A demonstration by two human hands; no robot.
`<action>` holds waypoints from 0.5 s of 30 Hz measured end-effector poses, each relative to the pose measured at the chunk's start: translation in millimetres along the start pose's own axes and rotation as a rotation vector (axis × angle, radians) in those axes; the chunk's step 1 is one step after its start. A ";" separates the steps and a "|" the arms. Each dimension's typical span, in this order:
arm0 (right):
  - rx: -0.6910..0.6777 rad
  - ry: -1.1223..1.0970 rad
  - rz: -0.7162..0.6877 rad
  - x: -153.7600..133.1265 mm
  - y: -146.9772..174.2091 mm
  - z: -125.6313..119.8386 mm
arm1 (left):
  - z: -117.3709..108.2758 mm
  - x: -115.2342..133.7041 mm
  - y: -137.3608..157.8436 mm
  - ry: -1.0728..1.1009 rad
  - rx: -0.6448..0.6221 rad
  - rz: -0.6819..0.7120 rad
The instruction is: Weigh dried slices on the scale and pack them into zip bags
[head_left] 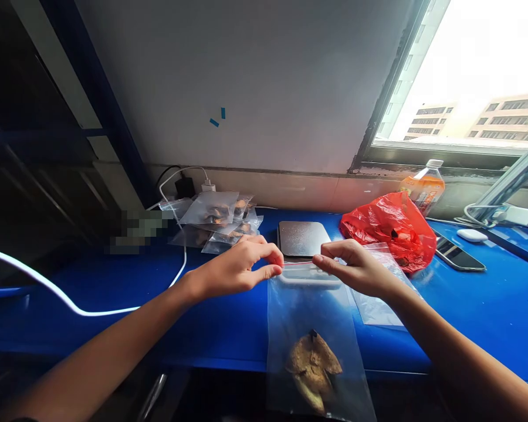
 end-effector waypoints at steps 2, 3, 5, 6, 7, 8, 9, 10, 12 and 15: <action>-0.013 -0.089 0.036 5.3 -0.1 -2.1 | -3.3 4.0 1.5 0.155 -0.079 0.080; -0.021 -0.135 0.047 7.3 -0.3 -2.5 | -4.4 6.5 2.6 0.248 -0.133 0.137; -0.044 -0.228 0.050 9.0 -1.3 -1.2 | -5.8 10.6 5.1 0.406 -0.223 0.229; -0.057 -0.271 0.049 8.9 -2.1 0.6 | -6.3 11.5 6.0 0.444 -0.240 0.252; -0.070 -0.310 0.051 8.5 -3.0 3.0 | -6.7 11.8 6.7 0.452 -0.234 0.260; -0.081 -0.346 0.059 8.0 -4.0 6.0 | -6.7 12.1 7.3 0.439 -0.219 0.261; -0.091 -0.376 0.068 7.6 -5.0 9.2 | -6.2 12.5 7.9 0.419 -0.200 0.259; -0.097 -0.399 0.077 7.4 -5.9 12.4 | -5.7 13.2 8.5 0.400 -0.181 0.261; -0.092 -0.425 0.087 7.8 -7.5 17.0 | -3.7 14.9 9.4 0.371 -0.160 0.262; -0.051 -0.442 0.085 11.3 -8.7 17.6 | -0.6 14.1 9.0 0.313 -0.133 0.249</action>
Point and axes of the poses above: each hand's wrist, its own y-axis away from the middle knuckle, its own z-axis out of the palm, x = y × z, the point moved 4 cm from there along -y, towards the middle knuckle, and after that the axes turned 4 degrees about -x, right-handed, at the moved point
